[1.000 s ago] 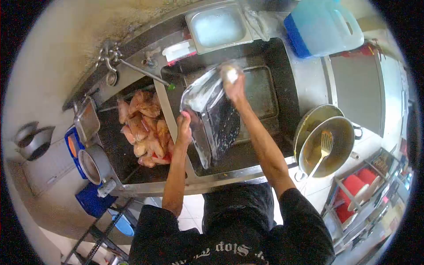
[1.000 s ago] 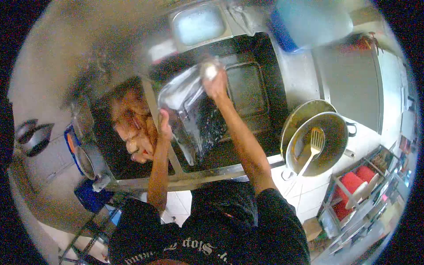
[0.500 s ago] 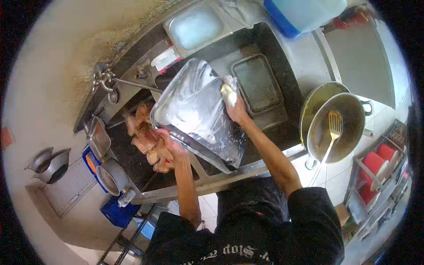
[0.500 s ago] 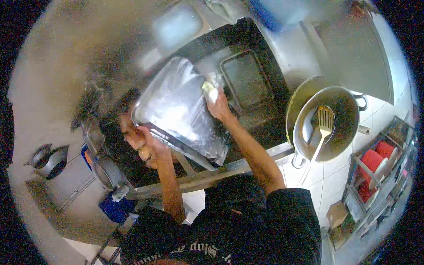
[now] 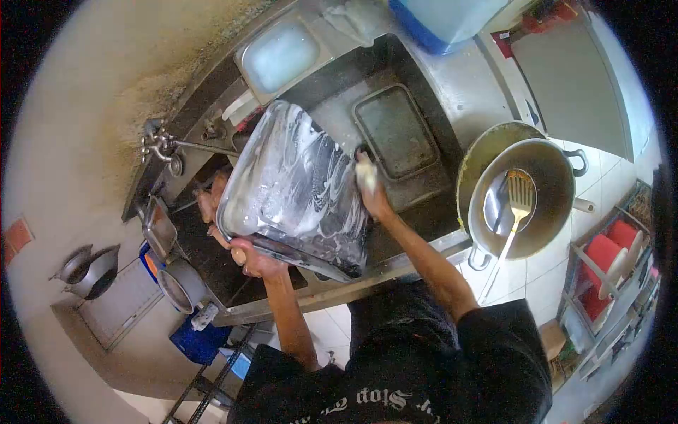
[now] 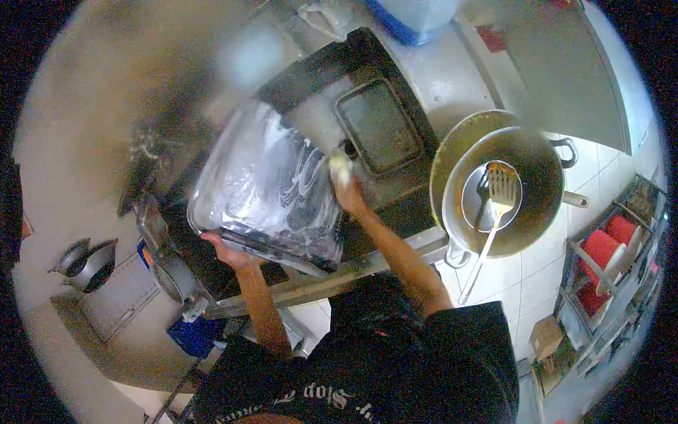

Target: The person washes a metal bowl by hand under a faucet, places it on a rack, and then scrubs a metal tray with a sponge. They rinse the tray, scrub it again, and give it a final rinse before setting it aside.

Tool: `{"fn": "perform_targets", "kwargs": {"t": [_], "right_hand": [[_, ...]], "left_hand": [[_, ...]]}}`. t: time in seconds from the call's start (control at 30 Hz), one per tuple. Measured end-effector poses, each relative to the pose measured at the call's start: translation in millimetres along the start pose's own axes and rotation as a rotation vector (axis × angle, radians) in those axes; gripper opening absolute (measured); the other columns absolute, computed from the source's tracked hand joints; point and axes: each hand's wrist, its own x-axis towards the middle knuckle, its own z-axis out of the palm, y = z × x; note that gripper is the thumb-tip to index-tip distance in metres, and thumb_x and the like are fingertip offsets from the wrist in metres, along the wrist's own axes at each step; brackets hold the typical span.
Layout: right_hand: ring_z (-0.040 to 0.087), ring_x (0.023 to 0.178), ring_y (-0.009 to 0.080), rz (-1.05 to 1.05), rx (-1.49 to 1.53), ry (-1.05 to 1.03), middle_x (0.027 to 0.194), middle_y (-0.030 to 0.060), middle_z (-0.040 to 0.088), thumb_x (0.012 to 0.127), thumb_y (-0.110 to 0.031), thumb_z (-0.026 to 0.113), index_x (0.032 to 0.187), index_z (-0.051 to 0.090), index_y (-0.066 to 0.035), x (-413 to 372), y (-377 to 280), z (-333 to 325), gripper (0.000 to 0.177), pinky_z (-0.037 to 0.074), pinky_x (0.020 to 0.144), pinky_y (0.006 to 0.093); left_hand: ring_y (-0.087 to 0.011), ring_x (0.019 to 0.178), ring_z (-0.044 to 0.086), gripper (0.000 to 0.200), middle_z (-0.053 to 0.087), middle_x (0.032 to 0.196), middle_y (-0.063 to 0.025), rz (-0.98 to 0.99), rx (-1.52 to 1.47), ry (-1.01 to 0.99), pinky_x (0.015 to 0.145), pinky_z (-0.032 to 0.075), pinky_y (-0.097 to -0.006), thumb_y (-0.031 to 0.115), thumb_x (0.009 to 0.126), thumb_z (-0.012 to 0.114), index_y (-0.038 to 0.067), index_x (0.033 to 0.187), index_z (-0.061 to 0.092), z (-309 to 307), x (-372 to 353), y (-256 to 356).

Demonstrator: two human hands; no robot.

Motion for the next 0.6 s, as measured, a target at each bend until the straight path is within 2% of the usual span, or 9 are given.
{"fn": "perform_targets", "kwargs": {"t": [0.03,0.13,0.17,0.23,0.3,0.4,0.43,0.5,0.6], "right_hand": [[0.038,0.113,0.0306,0.756,0.038,-0.644,0.125,0.0184,0.038,0.088,-0.023,0.037,0.121,0.036,0.001,38.0,-13.6,-29.0,0.041,0.028,0.096,0.0364],[0.034,0.117,0.0360,-0.284,0.062,-0.023,0.123,0.0187,0.041,0.083,-0.013,0.043,0.122,0.036,0.001,-23.4,-58.1,-0.4,0.042,0.023,0.100,0.0425],[0.034,0.118,0.0305,-0.404,-0.303,-0.381,0.128,0.0149,0.038,0.086,-0.018,0.040,0.124,0.034,0.003,-27.7,-89.0,-32.0,0.043,0.022,0.102,0.0363],[0.037,0.116,0.0226,0.426,0.815,-0.237,0.129,0.0083,0.036,0.091,-0.035,0.028,0.126,0.035,-0.001,-87.4,35.6,11.5,0.049,0.028,0.096,0.0303],[0.035,0.117,0.0222,0.855,0.382,-0.172,0.130,0.0099,0.035,0.091,-0.042,0.018,0.124,0.038,-0.003,-51.7,-3.4,-10.1,0.055,0.028,0.097,0.0320],[0.031,0.122,0.0266,0.239,0.270,-0.152,0.133,0.0167,0.031,0.091,-0.043,0.018,0.121,0.042,-0.001,-47.0,-70.6,1.8,0.057,0.026,0.099,0.0356],[0.029,0.123,0.0283,0.126,0.327,-0.186,0.133,0.0184,0.029,0.091,-0.043,0.019,0.119,0.044,-0.001,-35.4,-115.0,-3.6,0.057,0.025,0.099,0.0368],[0.027,0.124,0.0322,-0.120,0.355,-0.127,0.133,0.0194,0.029,0.090,-0.035,0.032,0.116,0.048,-0.001,-5.8,-133.4,12.9,0.046,0.025,0.100,0.0387],[0.028,0.123,0.0346,-0.390,0.105,-0.405,0.133,0.0161,0.032,0.084,-0.023,0.047,0.115,0.050,-0.005,23.0,-173.4,21.4,0.036,0.026,0.100,0.0405]], "left_hand": [[-0.0286,0.115,0.037,0.063,0.033,0.130,-0.0117,0.005,-0.001,-0.001,0.097,0.031,-0.0418,0.054,0.087,0.027,0.007,0.129,0.029,1.7,1.0,0.0],[-0.0285,0.115,0.038,0.064,0.035,0.129,-0.0123,0.206,0.244,0.097,0.096,0.031,-0.0430,0.054,0.086,0.028,0.005,0.127,0.031,21.6,-1.9,8.9],[-0.0285,0.115,0.038,0.064,0.035,0.129,-0.0123,0.206,0.251,0.099,0.096,0.031,-0.0430,0.054,0.086,0.028,0.005,0.127,0.031,28.7,-4.7,12.0],[-0.0287,0.115,0.038,0.063,0.035,0.129,-0.0124,0.186,0.131,0.009,0.096,0.031,-0.0426,0.053,0.087,0.027,0.005,0.127,0.032,36.9,-12.6,12.2],[-0.0286,0.115,0.038,0.063,0.034,0.129,-0.0123,0.227,0.179,0.076,0.097,0.030,-0.0424,0.054,0.087,0.027,0.006,0.127,0.031,14.3,-10.4,-4.6],[-0.0263,0.113,0.040,0.055,0.037,0.127,-0.0112,0.491,0.494,0.041,0.095,0.032,-0.0400,0.047,0.088,0.034,0.004,0.123,0.036,-10.6,-1.9,-18.4],[-0.0245,0.110,0.042,0.042,0.041,0.124,-0.0105,0.800,1.170,-0.035,0.094,0.033,-0.0373,0.033,0.089,0.040,0.002,0.116,0.042,-29.7,-7.9,-21.9],[-0.0267,0.094,0.050,0.025,0.050,0.111,-0.0168,0.425,0.847,-0.045,0.073,0.042,-0.0322,0.013,0.090,0.039,-0.006,0.095,0.055,-69.6,-1.6,-52.9],[-0.0252,0.099,0.048,0.027,0.048,0.114,-0.0158,0.655,1.080,0.013,0.075,0.042,-0.0288,0.011,0.091,0.035,-0.005,0.108,0.048,-13.1,-14.7,-53.8]]}}
